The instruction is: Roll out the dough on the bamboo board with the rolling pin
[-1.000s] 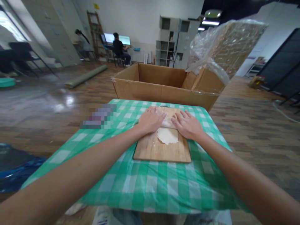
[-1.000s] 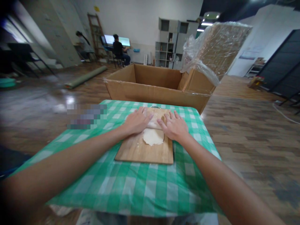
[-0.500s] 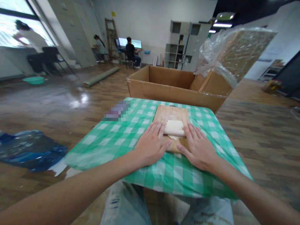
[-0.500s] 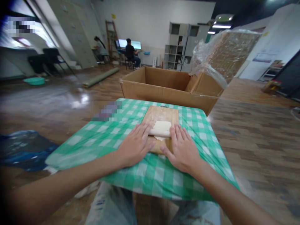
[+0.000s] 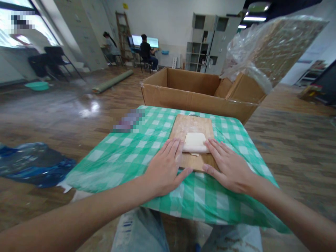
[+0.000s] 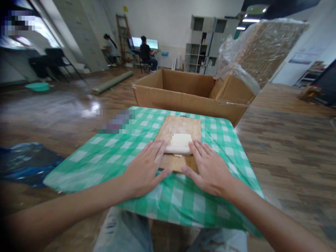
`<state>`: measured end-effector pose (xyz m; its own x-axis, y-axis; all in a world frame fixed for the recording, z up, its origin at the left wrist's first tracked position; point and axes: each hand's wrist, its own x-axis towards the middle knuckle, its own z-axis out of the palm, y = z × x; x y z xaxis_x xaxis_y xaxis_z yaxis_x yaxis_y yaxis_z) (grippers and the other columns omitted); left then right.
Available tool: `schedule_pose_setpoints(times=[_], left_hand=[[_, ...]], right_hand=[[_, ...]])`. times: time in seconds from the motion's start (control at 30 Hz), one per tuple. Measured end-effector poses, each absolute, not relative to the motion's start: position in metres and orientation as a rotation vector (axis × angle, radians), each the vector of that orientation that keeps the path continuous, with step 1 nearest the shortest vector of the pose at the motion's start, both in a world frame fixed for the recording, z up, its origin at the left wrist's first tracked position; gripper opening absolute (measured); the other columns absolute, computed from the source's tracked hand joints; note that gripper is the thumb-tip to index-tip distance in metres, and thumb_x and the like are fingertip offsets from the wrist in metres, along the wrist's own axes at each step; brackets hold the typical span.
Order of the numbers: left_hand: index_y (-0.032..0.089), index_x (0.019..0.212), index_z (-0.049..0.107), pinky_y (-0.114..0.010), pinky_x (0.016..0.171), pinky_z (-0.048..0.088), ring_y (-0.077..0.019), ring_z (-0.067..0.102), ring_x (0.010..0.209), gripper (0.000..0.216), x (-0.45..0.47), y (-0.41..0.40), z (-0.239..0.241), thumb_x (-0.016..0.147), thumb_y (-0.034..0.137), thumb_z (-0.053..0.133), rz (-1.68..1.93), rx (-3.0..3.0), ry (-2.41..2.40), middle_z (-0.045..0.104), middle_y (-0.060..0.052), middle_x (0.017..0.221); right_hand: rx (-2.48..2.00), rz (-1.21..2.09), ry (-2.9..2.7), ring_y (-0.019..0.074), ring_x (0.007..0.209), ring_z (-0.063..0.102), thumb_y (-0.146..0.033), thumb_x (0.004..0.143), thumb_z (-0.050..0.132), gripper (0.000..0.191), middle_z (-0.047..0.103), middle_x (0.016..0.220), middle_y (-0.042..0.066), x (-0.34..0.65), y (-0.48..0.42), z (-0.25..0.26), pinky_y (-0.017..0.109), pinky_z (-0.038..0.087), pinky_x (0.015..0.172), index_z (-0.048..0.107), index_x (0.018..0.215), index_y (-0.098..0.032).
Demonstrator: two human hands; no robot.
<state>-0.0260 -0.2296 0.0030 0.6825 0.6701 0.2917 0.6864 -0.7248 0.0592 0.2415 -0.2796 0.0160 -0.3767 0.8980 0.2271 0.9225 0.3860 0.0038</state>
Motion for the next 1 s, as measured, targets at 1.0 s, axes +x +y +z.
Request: schedule_pose_setpoints(times=[1.0], left_hand=[[0.01,0.168,0.015,-0.048,0.132,0.013,-0.0319,0.012,0.163,0.097,-0.03,-0.208,0.011,0.099,0.075,0.035,-0.411,-2.945,-0.961,0.021,-0.018,0.174]], right_hand=[[-1.651,-0.233,-2.509,0.0344,0.16,0.022,-0.059,0.107,0.031,0.081,0.027,0.171,0.024,0.24,-0.274,0.011,0.056,0.022,0.129,0.025,0.164,-0.002]])
